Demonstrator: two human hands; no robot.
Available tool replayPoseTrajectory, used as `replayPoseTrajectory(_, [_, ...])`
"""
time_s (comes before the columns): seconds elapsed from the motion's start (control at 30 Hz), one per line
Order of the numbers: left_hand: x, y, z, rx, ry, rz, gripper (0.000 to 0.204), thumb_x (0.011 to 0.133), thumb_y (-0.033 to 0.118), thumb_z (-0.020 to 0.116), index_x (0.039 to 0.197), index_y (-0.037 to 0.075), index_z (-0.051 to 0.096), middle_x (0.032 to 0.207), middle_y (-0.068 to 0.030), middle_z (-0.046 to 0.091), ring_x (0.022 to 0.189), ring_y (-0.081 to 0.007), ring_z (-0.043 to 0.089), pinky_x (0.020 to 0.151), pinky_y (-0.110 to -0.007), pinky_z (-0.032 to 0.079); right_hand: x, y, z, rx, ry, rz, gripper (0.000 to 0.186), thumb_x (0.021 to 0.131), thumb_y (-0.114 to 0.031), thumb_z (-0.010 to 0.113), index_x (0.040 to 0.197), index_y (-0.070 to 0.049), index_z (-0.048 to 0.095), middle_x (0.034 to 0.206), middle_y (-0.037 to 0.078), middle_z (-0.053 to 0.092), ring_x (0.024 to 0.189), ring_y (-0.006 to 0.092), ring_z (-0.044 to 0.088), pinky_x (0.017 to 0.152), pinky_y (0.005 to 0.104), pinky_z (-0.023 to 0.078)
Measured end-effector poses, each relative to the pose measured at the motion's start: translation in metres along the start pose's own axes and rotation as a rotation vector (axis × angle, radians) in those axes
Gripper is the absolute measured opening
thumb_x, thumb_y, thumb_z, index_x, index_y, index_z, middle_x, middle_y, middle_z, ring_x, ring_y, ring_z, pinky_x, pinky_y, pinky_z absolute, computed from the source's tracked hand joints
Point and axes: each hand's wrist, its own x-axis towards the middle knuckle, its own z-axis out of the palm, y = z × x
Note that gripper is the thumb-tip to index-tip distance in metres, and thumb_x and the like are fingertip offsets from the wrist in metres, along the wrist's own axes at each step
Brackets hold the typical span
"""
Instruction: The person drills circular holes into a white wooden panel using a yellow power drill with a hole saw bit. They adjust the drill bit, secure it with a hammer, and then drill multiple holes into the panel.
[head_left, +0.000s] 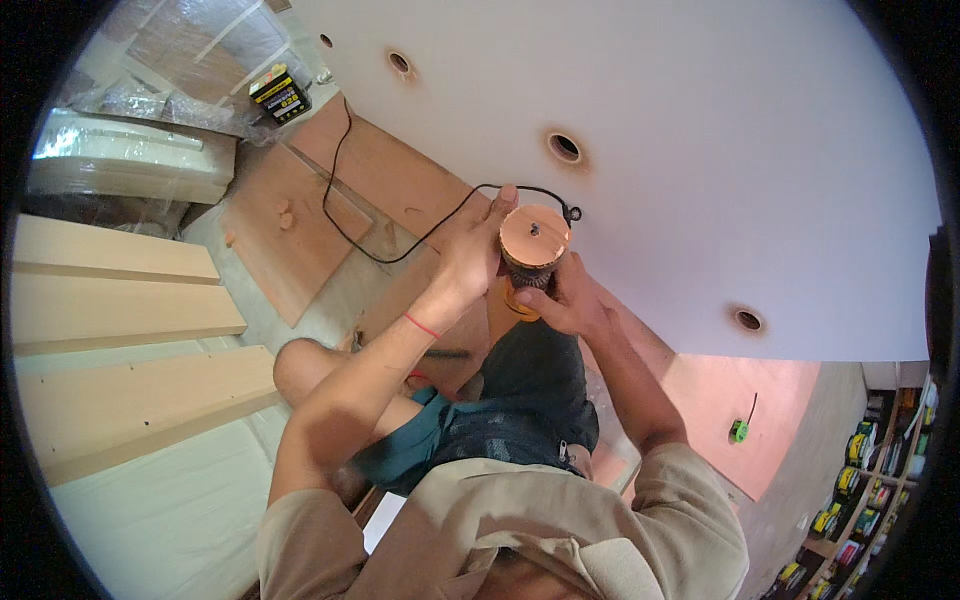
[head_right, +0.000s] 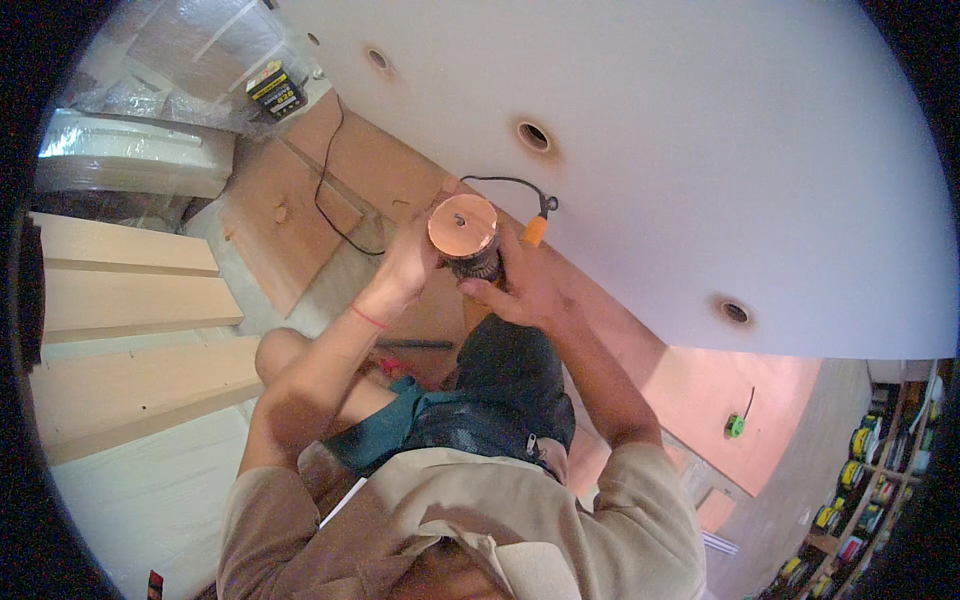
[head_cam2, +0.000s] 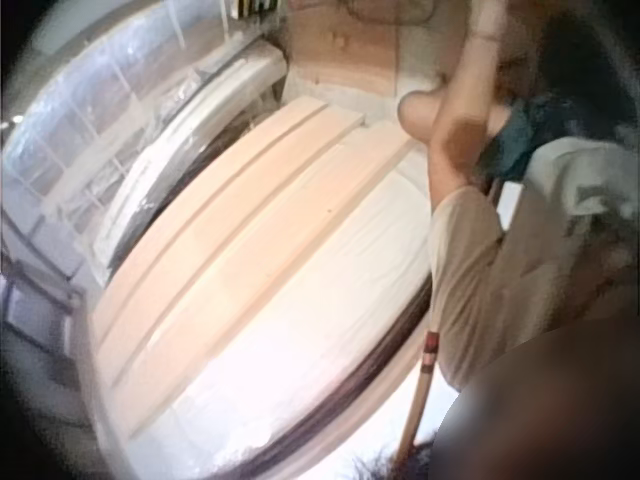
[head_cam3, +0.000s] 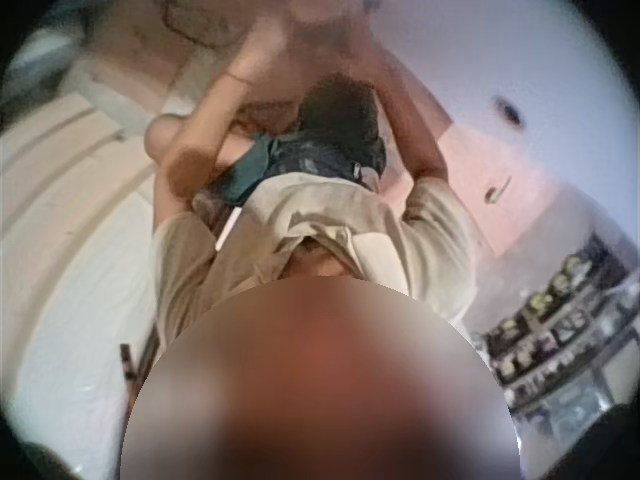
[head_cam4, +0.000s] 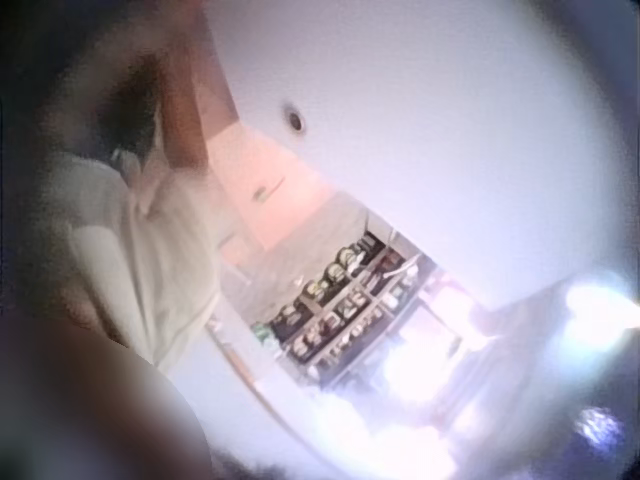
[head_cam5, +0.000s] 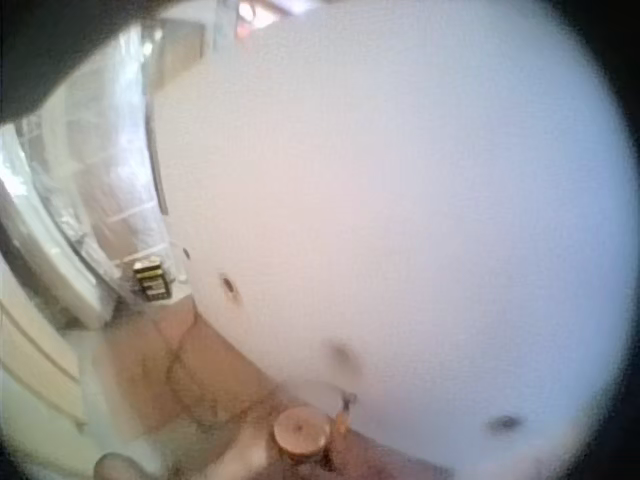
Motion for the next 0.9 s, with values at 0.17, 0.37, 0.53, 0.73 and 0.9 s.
replayPoseTrajectory(0.17, [-0.003,0.011,0.002,0.102,-0.027,-0.094,0.052,0.104,0.056,0.057,0.086,0.008,0.059,0.076,0.0005,0.058,0.063,-0.0062,0.053,0.053,-0.025,0.044,0.004,0.006,-0.004,-0.006,-0.047,-0.053,0.082,0.088,-0.046,0.075,0.142,0.006,0.041,0.117,0.027,0.065,0.108,0.0431,0.065,0.094,0.0488,0.050])
replayPoseTrajectory(0.37, [0.004,-0.002,0.019,-0.003,0.069,0.252,0.040,0.105,0.038,0.063,0.090,0.002,0.065,0.086,-0.0039,0.067,0.082,-0.0078,0.060,0.073,-0.027,0.051,0.006,0.004,-0.006,-0.082,0.040,-0.021,0.081,0.089,-0.056,0.071,0.139,0.003,0.048,0.111,0.024,0.068,0.102,0.0414,0.068,0.088,0.0463,0.051])
replayPoseTrajectory(0.53, [0.015,-0.008,0.030,0.081,0.020,0.365,0.038,0.108,0.028,0.057,0.096,-0.006,0.065,0.086,-0.0049,0.068,0.082,-0.0091,0.060,0.074,-0.028,0.051,0.004,0.009,-0.002,-0.008,0.258,-0.013,0.075,0.091,-0.058,0.068,0.133,0.003,0.054,0.091,0.014,0.072,0.080,0.0315,0.070,0.077,0.0391,0.055])
replayPoseTrajectory(0.73, [0.026,0.006,0.039,0.226,-0.081,0.376,0.032,0.110,0.023,0.053,0.112,-0.004,0.068,0.100,-0.0019,0.072,0.090,-0.0085,0.063,0.080,-0.027,0.053,-0.002,0.005,0.001,0.220,0.403,0.038,0.060,0.097,-0.048,0.067,0.125,0.004,0.058,0.100,0.008,0.070,0.092,0.0151,0.064,0.081,0.0349,0.053])
replayPoseTrajectory(0.9, [0.019,0.016,0.070,0.206,-0.042,0.548,0.040,0.108,0.028,0.056,0.084,-0.004,0.064,0.064,-0.0151,0.061,0.058,-0.0131,0.051,0.055,-0.034,0.044,-0.011,0.001,-0.008,0.456,0.498,0.043,0.056,0.097,-0.048,0.066,0.121,0.003,0.059,0.106,0.005,0.066,0.098,0.0123,0.059,0.084,0.0317,0.050])
